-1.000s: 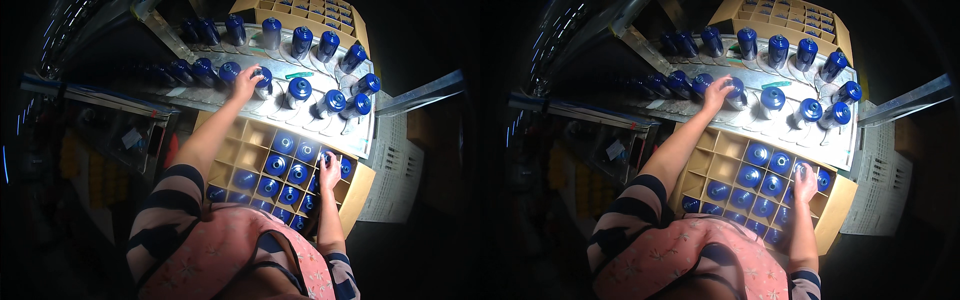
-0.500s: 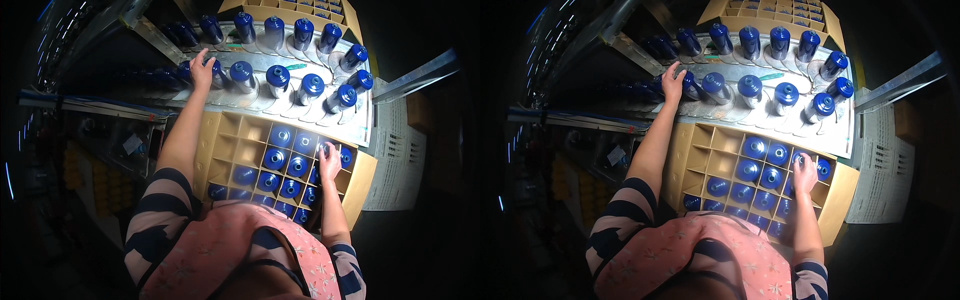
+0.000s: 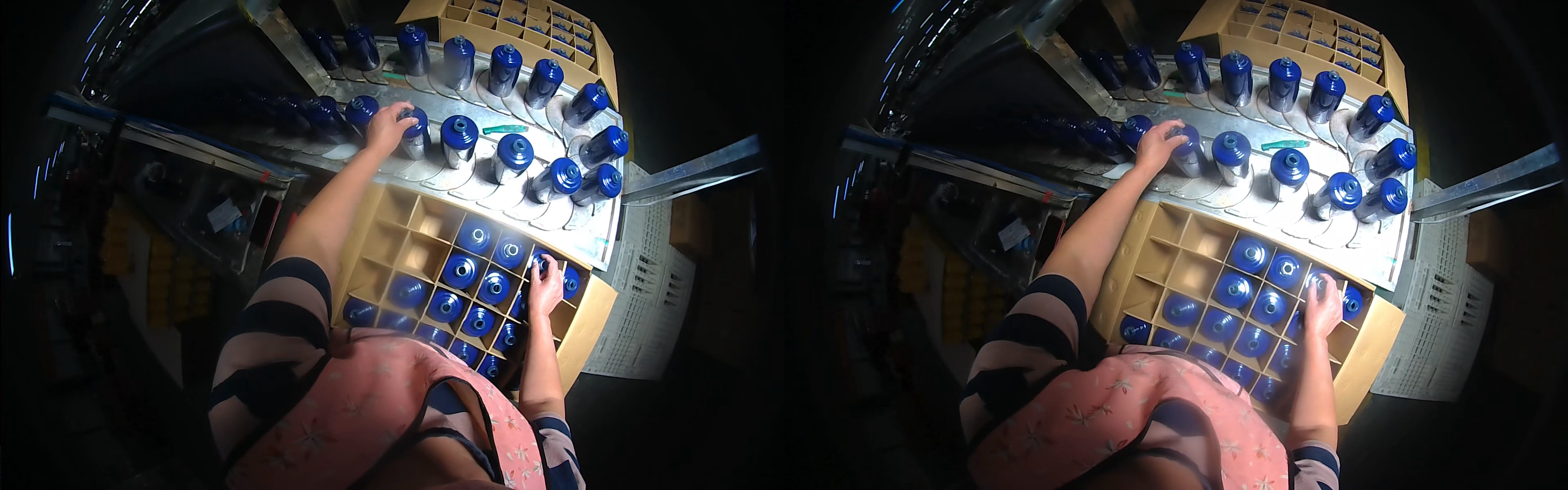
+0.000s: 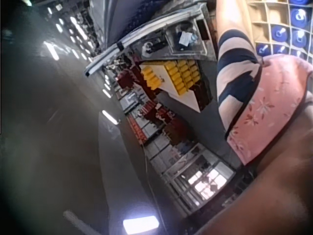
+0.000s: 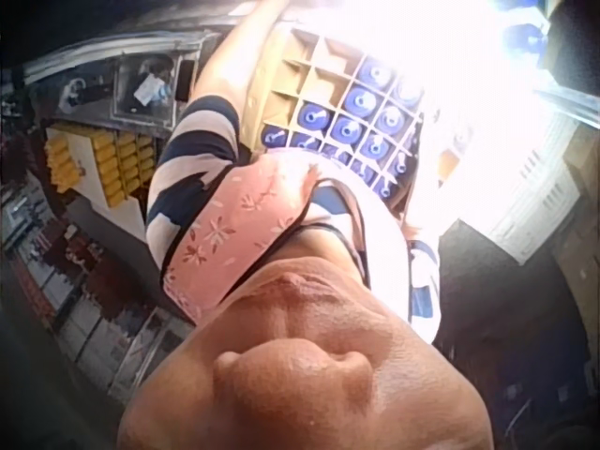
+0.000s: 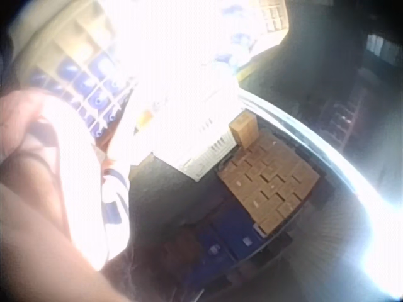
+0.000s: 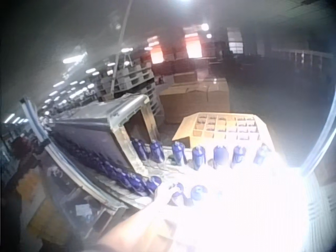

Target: The person places blue cans from a conveyor belt into a cardboard box with internal dividers. After filling the box, they close the flaps and carry the sealed box to a stack of other boxes. They then return to the conveyor and repeat the process with a new box.

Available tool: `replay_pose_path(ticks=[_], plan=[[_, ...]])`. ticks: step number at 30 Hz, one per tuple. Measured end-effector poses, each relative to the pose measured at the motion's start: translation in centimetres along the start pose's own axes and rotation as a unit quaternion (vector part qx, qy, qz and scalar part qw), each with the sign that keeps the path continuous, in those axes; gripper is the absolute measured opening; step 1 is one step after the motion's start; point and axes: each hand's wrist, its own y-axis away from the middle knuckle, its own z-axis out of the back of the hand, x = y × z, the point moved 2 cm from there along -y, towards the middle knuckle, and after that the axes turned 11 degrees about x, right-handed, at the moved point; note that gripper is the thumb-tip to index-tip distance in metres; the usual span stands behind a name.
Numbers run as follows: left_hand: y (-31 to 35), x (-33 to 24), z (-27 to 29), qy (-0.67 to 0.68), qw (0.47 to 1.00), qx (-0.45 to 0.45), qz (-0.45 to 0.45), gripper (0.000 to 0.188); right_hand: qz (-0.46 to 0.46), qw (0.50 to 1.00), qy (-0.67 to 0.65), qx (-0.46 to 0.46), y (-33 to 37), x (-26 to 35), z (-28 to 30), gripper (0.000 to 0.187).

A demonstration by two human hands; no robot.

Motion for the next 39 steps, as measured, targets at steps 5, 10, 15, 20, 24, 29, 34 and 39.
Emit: replay_pose_path(ticks=[5, 10, 15, 20, 24, 29, 34, 39], plan=[[2.5, -2.5, 0.8, -0.013, 0.995, -0.054, -0.08, 0.04, -0.046, 0.997, -0.004, 0.055, -0.4, 0.2, -0.9, 0.028], [12.4, -0.2, 0.3, 0.104, 0.994, -0.018, -0.018, 0.039, -0.041, 0.998, 0.008, 0.042, -0.1, 0.0, 0.0, 0.028], [29.2, 5.3, 0.5, 0.158, 0.98, -0.049, 0.114, 0.034, 0.006, 1.0, -0.005, 0.013, 0.1, -0.8, 1.1, 0.028], [40.5, 7.6, 0.2, 0.218, 0.95, -0.064, 0.214, 0.025, -0.016, 1.0, 0.006, 0.01, 0.2, -1.9, 1.4, 0.029], [40.5, 7.9, -2.1, 0.238, 0.948, -0.074, 0.198, 0.023, -0.044, 0.999, 0.022, 0.015, -0.1, -2.7, 1.6, 0.029], [38.5, 6.8, -4.4, 0.174, 0.971, -0.048, 0.154, 0.027, -0.036, 0.999, 0.033, 0.014, 0.3, -3.4, 1.6, 0.029], [37.8, 5.7, -4.2, 0.224, 0.958, -0.07, 0.165, 0.025, -0.031, 0.999, 0.029, 0.008, 0.6, -3.4, 1.5, 0.029], [37.6, 6.7, -3.3, 0.174, 0.961, -0.048, 0.209, 0.026, -0.049, 0.998, 0.018, 0.02, -0.3, -2.6, 0.6, 0.028]])
